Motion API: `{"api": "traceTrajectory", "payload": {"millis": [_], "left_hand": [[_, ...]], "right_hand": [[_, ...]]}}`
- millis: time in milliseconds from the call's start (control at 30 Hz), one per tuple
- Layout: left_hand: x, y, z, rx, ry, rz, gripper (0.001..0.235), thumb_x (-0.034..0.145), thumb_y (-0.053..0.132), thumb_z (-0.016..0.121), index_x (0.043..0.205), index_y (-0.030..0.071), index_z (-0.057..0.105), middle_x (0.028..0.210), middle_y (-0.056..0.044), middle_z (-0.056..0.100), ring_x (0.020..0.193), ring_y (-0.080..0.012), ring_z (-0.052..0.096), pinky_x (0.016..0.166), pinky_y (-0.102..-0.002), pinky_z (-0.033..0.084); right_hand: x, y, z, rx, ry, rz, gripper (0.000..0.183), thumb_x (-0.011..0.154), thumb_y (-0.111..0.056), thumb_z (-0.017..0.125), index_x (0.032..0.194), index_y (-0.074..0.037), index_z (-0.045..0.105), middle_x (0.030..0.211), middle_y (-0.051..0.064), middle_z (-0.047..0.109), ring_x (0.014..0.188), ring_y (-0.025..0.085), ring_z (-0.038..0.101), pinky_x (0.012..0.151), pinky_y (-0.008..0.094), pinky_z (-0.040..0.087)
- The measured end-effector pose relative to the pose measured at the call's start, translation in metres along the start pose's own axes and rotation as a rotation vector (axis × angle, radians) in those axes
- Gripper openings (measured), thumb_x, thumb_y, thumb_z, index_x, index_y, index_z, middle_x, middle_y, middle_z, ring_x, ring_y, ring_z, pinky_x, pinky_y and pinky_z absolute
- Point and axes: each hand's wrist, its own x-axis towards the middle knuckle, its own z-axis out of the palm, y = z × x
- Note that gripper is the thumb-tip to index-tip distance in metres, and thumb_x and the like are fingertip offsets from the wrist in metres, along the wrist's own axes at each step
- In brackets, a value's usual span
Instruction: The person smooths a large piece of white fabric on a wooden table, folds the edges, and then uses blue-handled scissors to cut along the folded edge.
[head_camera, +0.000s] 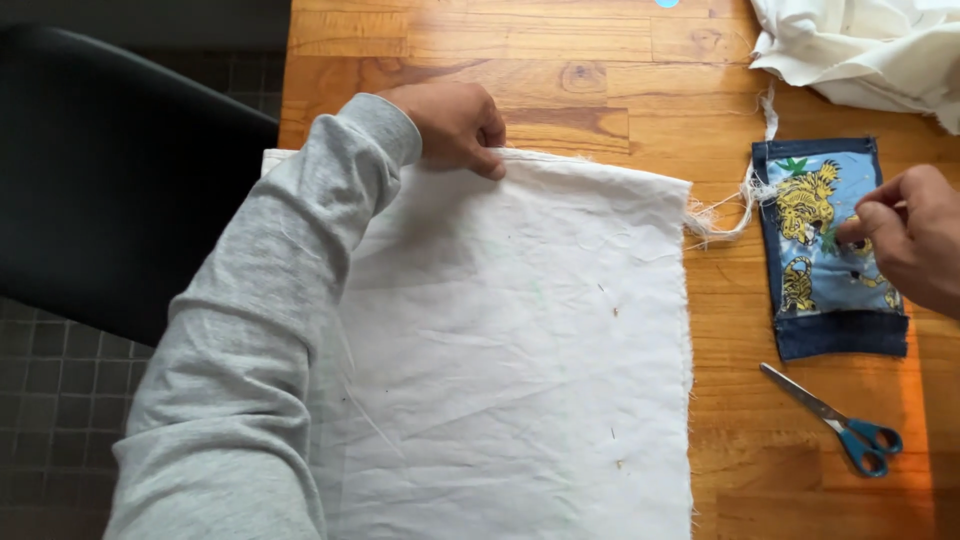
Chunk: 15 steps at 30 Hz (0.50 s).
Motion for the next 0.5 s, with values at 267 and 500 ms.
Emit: {"api": "traceTrajectory", "payload": {"millis": [267,500], "left_hand": [[0.013,-0.014,0.022,-0.115,0.161,0.086,0.027,0.099,0.042,0.091,0.097,0.016,0.087,0.084,0.001,0.08,0.08,-0.019,0.071,0.07,-0.045,0.052],[0.005,-0.012,0.026,-0.156,0.207,0.093,0.024,0.098,0.039,0.085,0.096,0.015,0.084,0.083,-0.002,0.076,0.08,-0.0214,0.068,0.07,-0.046,0.05]], "right_hand": [[-0.053,-0.205,0.038,0.067,0.167,-0.725,0.016,0.108,0.01,0.089,0.12,0.002,0.081,0.12,0.016,0.085,0.102,0.027,0.08,0.094,0.04,0.062],[-0.007,-0.255,0.145,0.388,0.031,-0.73,0.003,0.111,-0.005,0.084,0.111,-0.003,0.085,0.096,0.006,0.077,0.072,0.014,0.063,0.068,0.031,0.053]]}}
